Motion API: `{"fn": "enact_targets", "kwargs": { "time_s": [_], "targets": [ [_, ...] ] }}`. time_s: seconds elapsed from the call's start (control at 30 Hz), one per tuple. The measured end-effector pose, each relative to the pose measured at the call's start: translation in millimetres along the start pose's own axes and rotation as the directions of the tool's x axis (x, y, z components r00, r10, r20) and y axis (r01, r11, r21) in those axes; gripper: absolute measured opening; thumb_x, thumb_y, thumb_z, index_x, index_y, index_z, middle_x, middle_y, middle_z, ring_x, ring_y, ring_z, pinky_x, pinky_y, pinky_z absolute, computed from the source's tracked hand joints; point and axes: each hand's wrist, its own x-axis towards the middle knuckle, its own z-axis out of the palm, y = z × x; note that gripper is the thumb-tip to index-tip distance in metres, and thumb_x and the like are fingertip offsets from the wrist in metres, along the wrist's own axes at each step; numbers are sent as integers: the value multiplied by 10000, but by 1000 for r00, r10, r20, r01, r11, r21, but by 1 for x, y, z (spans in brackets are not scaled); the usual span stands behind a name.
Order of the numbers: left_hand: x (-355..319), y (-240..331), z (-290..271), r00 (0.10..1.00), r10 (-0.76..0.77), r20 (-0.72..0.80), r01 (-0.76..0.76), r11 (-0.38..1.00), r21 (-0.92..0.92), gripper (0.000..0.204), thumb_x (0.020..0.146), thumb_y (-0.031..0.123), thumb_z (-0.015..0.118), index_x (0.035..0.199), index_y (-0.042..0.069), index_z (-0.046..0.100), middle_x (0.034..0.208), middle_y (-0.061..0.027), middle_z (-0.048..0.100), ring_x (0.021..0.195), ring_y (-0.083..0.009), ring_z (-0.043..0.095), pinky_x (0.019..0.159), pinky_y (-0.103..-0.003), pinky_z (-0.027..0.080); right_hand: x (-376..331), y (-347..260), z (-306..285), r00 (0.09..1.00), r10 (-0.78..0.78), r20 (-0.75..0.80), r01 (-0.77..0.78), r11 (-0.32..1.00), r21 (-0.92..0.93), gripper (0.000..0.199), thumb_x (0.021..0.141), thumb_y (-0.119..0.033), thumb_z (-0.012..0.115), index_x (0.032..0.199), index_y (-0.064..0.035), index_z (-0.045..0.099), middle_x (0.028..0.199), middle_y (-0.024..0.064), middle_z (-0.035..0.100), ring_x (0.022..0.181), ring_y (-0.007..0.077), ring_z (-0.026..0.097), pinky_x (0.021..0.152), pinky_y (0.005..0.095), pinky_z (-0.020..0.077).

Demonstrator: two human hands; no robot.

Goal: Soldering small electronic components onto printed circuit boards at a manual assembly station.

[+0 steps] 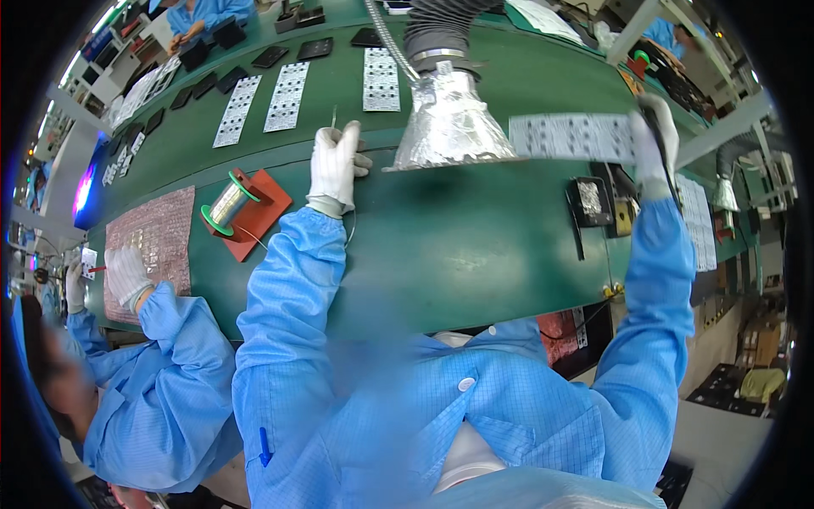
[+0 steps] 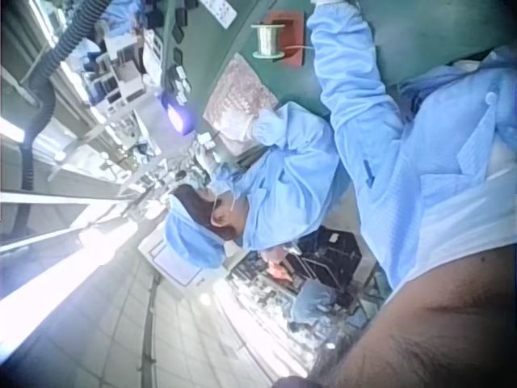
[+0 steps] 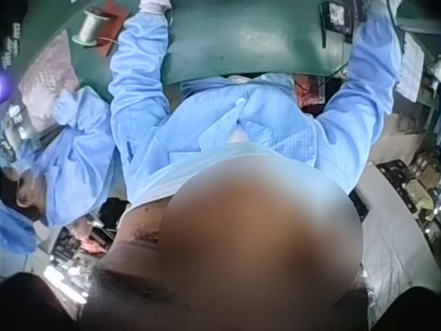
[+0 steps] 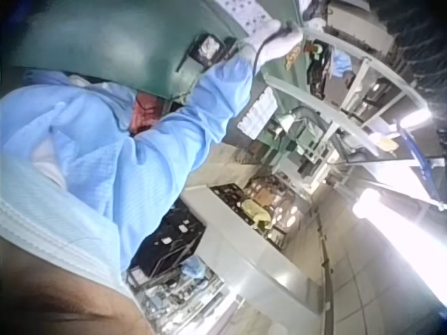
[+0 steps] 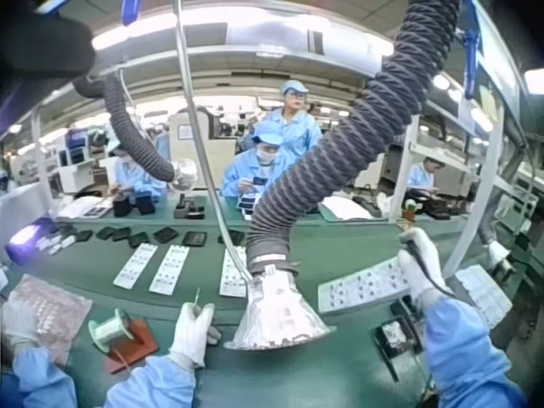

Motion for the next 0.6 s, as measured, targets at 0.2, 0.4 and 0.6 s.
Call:
{"fn": "enact_targets", "kwargs": {
  "time_s": [0.2, 0.4, 0.6],
  "targets": [
    [-36, 9, -23, 949, -306, 73, 314, 931, -187, 646, 997, 610, 483, 1188, -5, 543, 996, -207, 649, 550, -159, 557, 463, -263, 397, -127, -12, -79, 989, 112, -100, -106, 993, 55, 224, 860, 20, 621, 1078, -31, 638, 969, 22, 634, 872, 105, 590, 804, 263, 492],
    [-142, 25, -26, 948, -81, 307, 14, 976, 215, 404, 1035, 395, 504, 1052, 8, 618, 886, -78, 636, 550, -133, 531, 506, -274, 411, -204, -12, -10, 973, 223, 67, -230, 875, 427, 211, 877, 6, 623, 1087, -18, 624, 944, 19, 636, 818, 82, 579, 747, 241, 483],
    [-203, 20, 22, 779, 402, 480, -619, 380, 687, 154, 930, 147, 646, 1063, 71, 658, 904, -117, 698, 796, -302, 693, 711, -372, 560, -207, -18, 43, 964, -180, 197, 146, 973, 176, 203, 851, -4, 711, 1037, -45, 640, 860, 150, 699, 732, 285, 710, 667, 346, 552]
  ]
}}
